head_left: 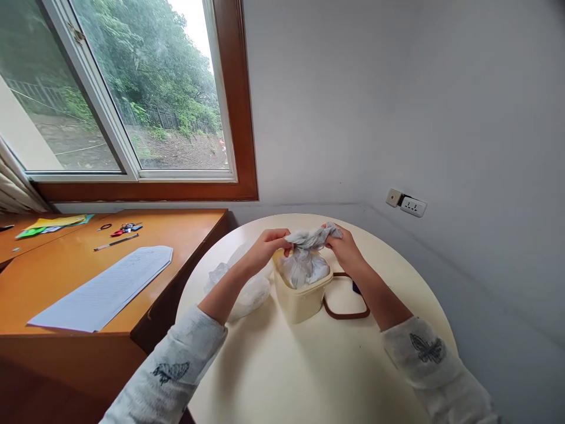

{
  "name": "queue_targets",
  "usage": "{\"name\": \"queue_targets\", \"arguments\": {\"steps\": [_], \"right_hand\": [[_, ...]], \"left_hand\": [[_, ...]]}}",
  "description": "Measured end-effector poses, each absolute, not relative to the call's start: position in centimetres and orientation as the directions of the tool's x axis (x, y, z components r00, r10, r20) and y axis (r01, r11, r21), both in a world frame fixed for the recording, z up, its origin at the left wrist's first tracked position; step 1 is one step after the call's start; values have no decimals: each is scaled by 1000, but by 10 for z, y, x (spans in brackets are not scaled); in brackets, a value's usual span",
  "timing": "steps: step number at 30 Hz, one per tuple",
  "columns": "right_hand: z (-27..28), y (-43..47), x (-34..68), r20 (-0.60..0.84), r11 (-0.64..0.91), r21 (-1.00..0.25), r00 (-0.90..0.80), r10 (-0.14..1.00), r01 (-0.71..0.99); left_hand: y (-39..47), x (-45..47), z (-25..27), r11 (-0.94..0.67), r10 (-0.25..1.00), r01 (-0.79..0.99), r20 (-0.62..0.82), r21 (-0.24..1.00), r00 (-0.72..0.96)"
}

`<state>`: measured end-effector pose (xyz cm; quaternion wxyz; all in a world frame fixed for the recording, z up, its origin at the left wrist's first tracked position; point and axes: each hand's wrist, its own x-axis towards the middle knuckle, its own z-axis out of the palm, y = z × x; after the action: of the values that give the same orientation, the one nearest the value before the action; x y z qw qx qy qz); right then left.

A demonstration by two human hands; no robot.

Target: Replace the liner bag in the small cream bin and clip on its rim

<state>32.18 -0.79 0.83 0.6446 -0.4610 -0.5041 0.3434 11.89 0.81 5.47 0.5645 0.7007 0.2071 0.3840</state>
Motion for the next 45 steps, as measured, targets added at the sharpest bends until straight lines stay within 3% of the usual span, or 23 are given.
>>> {"name": "queue_targets", "arguments": {"steps": [2,6,10,15,18,22,27,31,34,36,39,41,45], "right_hand": [[11,-5,319,281,309,-947,240,929,-84],[16,-2,313,205,260,-917,202,958,-303],[20,2,316,199,265,-912,229,953,-312],[38,9,327,199,282,-907,271,942,-312],[61,10,327,249,318,-905,255,934,-282],[100,7,315,362,381,-896,120,924,-227],[141,0,299,533,503,-832,-85,842,-235],[156,-4,303,557,560,-827,-203,805,-49],[159,-10,309,646,637,-743,-29,763,207],[157,-17,309,748,688,-651,113,654,322],[150,-27,303,802,707,-579,128,584,405],[139,-29,298,722,638,-622,17,692,453],[107,-15,295,311,376,-793,-213,926,479]], "left_hand": [[8,116,55,-321,714,-111,317,941,625],[9,115,55,-260,765,-192,323,946,557],[8,113,53,-338,734,-164,369,927,570],[1,103,54,-553,691,50,424,832,585],[-1,99,55,-558,678,45,424,829,601],[1,100,60,-444,758,-3,378,896,531],[-1,108,73,-446,667,129,233,886,707],[-1,116,72,-397,759,140,239,907,606],[3,121,66,-271,862,74,208,960,462],[6,122,62,-158,904,13,139,987,405],[8,123,60,-56,934,-110,91,992,346],[8,124,60,-88,942,-160,134,983,309],[1,127,59,-297,908,-104,315,949,277]]}}
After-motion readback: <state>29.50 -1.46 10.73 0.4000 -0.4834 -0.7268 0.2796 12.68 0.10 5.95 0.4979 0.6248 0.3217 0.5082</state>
